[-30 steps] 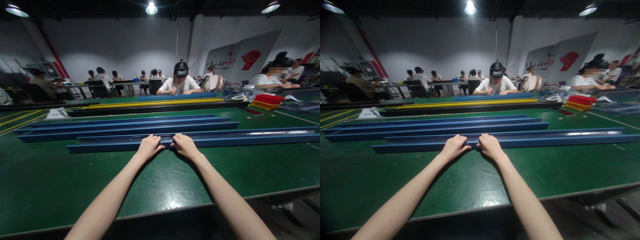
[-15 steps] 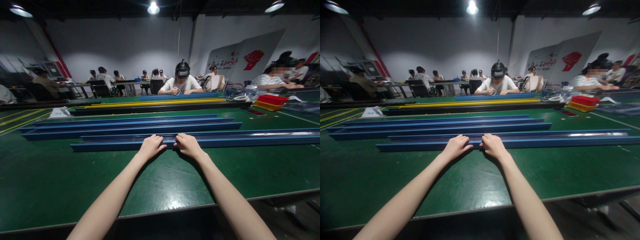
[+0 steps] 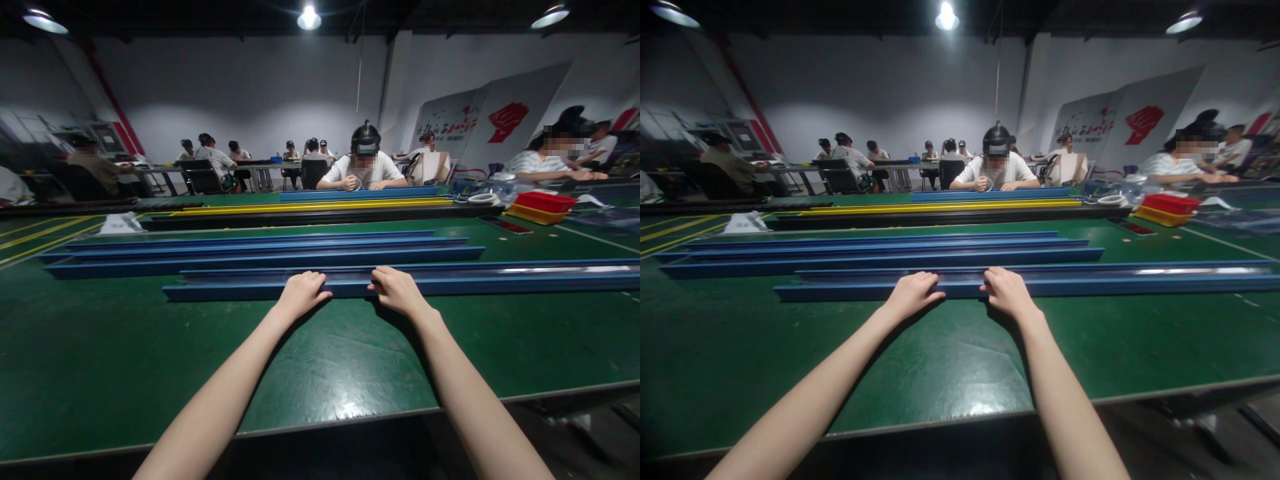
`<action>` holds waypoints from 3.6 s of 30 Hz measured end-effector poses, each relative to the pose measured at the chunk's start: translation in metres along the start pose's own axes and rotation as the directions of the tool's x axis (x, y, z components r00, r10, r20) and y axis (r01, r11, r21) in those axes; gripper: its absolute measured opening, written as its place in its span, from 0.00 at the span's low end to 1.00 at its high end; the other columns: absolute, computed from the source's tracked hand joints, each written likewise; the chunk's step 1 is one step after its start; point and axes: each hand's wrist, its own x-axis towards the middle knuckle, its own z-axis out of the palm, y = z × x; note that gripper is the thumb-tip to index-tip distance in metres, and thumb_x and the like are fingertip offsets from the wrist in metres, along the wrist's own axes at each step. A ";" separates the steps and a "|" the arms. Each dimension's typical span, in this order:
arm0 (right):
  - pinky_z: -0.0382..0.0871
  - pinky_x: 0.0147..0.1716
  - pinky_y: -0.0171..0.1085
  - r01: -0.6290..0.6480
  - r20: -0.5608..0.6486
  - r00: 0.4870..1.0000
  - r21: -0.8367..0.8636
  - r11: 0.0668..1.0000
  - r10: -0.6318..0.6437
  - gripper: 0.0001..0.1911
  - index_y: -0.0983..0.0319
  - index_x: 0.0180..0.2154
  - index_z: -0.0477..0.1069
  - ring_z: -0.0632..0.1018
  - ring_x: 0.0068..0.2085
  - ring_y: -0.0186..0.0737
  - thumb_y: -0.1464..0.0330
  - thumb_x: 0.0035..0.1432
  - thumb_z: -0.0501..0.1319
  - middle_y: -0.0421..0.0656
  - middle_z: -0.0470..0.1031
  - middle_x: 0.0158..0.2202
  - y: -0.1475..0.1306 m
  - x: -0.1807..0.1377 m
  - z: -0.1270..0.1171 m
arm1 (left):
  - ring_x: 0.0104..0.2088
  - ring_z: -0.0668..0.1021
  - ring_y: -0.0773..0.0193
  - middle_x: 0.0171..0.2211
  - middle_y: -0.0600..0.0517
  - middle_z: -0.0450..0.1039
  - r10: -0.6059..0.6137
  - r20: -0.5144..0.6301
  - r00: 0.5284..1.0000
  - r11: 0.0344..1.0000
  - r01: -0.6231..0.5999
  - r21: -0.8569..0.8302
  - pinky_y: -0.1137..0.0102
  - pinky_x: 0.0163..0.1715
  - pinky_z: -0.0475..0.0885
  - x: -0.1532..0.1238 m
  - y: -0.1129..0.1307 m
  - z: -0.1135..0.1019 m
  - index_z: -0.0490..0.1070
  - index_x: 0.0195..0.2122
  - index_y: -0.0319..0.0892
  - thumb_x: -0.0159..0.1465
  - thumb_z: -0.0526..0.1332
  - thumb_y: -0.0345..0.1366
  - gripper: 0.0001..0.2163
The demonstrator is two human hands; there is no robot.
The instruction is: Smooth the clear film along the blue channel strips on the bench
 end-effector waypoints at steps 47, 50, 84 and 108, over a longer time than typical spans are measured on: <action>0.53 0.28 0.33 -0.008 -0.089 0.996 -0.013 1.000 0.007 0.10 0.62 0.26 0.64 0.69 0.30 0.36 0.63 0.55 0.54 0.43 0.70 0.29 0.002 0.001 0.005 | 0.40 0.72 0.60 0.38 0.49 0.71 0.025 -0.027 0.999 0.999 -0.024 0.025 0.70 0.37 0.65 0.000 0.001 0.007 0.65 0.40 0.41 0.59 0.58 0.43 0.13; 0.53 0.27 0.33 -0.037 -0.084 0.996 -0.007 0.999 0.037 0.10 0.61 0.25 0.64 0.69 0.30 0.36 0.63 0.54 0.55 0.42 0.70 0.28 0.006 -0.001 0.003 | 0.40 0.71 0.60 0.38 0.49 0.71 0.034 -0.032 0.999 0.999 -0.033 0.038 0.70 0.37 0.65 -0.001 0.001 0.007 0.65 0.40 0.41 0.59 0.58 0.44 0.13; 0.58 0.38 0.35 -0.013 0.074 0.997 0.014 1.000 0.012 0.15 0.62 0.39 0.68 0.71 0.41 0.41 0.61 0.57 0.50 0.46 0.73 0.38 -0.015 0.002 0.006 | 0.41 0.73 0.61 0.41 0.51 0.73 -0.012 -0.029 1.000 1.000 0.011 -0.027 0.70 0.37 0.66 -0.001 0.004 0.008 0.66 0.40 0.42 0.60 0.57 0.43 0.12; 0.59 0.44 0.36 0.020 0.027 0.999 0.075 0.997 -0.022 0.16 0.63 0.43 0.68 0.69 0.47 0.41 0.63 0.56 0.50 0.46 0.72 0.45 -0.014 0.002 0.009 | 0.40 0.75 0.59 0.38 0.49 0.74 -0.048 0.035 0.998 0.999 0.048 -0.013 0.69 0.38 0.67 0.002 0.006 0.003 0.65 0.41 0.42 0.60 0.56 0.44 0.12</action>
